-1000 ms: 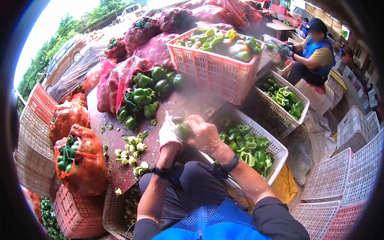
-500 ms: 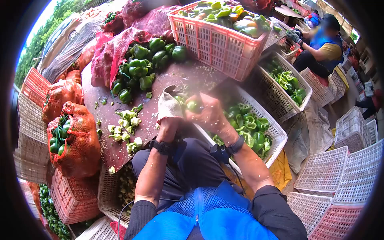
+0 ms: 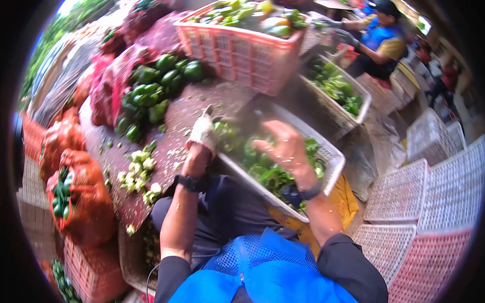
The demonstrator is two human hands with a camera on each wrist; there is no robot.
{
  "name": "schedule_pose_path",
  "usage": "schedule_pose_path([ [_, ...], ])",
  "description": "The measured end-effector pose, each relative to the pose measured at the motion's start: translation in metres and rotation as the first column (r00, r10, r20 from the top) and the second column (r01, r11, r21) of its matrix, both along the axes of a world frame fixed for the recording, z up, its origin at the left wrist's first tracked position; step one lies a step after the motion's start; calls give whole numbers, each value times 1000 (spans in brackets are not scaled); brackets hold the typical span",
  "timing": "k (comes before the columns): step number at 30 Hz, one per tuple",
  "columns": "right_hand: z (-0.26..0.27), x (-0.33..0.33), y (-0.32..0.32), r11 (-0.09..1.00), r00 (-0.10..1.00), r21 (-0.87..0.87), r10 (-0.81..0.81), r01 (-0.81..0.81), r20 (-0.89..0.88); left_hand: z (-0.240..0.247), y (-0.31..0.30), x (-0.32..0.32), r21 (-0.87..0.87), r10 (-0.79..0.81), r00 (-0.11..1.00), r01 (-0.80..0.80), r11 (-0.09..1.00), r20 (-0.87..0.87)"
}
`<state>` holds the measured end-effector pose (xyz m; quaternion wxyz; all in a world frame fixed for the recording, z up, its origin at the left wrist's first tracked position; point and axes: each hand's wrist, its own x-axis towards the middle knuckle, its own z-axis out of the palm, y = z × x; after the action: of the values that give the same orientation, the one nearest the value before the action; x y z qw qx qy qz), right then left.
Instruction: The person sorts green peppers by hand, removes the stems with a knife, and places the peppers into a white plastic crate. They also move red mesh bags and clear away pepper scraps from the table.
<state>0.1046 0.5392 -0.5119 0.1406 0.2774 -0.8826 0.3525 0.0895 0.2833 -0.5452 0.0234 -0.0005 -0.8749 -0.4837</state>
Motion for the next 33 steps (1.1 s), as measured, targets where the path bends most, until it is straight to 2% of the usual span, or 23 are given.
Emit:
schedule_pose_path([
  [1,9,3,-9,990,994,-94,108,-108,-4,-19,-2,-11,-415,-142,987,100,904,-72],
  [2,19,4,-20,963,979,-177,200,-202,-27,-41,0,-24,-551,-216,976,161,818,-36],
  [3,13,-1,-28,960,972,-161,218,-229,-81,-30,12,-14,-568,-204,976,124,813,-79],
  [4,5,-8,-34,952,950,-113,263,-284,-167,-16,19,-2,-511,-144,980,55,858,-137],
  [7,2,-15,-34,945,955,-157,294,-286,29,19,34,8,-339,-42,966,-49,939,-256],
  [8,4,-15,-32,933,933,-203,329,-298,145,35,37,12,-258,-55,989,19,966,-135],
  [10,1,-19,-33,927,935,-243,326,-286,142,13,36,-2,-97,59,998,-62,993,-25],
  [13,-8,-23,-37,949,972,-212,233,-232,-21,22,45,-3,-133,42,996,-52,990,-76],
  [16,-14,-23,-43,968,988,-198,143,-153,-63,14,52,-4,-147,81,981,-107,983,-176],
  [17,-16,-22,-46,975,992,-186,109,-118,-59,10,58,-6,-147,149,966,-182,972,-211],
  [19,-21,-21,-50,970,997,-234,62,-71,-44,-61,45,-31,-78,154,933,-189,979,-324],
  [22,-24,-22,-51,970,994,-243,-12,-15,-110,-94,41,-41,-128,144,923,-201,971,-356],
  [23,-25,-24,-49,974,978,-225,-10,-38,-207,-100,42,-47,-174,206,944,-255,951,-257],
  [24,-29,-25,-49,976,956,-207,3,-67,-293,-86,48,-44,-498,84,971,-187,847,-222],
  [25,-43,-36,-47,995,886,-99,-48,3,-461,-71,55,-39,-754,-40,982,-117,646,-187],
  [26,-41,-41,-37,961,926,-273,-69,-38,-372,-55,54,-26,-770,-54,979,-120,626,-196],
  [27,-15,-31,-22,963,959,-263,-131,63,-253,-40,56,-18,-671,-15,975,-142,727,-222],
  [28,-25,-44,-10,931,976,-342,-181,129,-124,-23,60,-13,-502,33,966,-162,849,-256],
  [29,-26,-53,6,922,974,-359,-195,142,-116,-10,65,-6,-206,111,961,-166,964,-255],
  [30,-19,-55,17,938,956,-271,-261,218,-132,0,71,-4,100,153,964,-134,986,-219],
  [31,-13,-54,23,915,967,-337,-251,222,-44,10,78,-4,347,165,970,-94,933,-179],
  [32,-5,-53,27,887,970,-398,-239,235,39,17,84,-7,474,152,977,-63,878,-152],
  [33,5,-50,27,897,971,-372,-232,239,65,68,85,0,140,10,993,-27,990,120],
])
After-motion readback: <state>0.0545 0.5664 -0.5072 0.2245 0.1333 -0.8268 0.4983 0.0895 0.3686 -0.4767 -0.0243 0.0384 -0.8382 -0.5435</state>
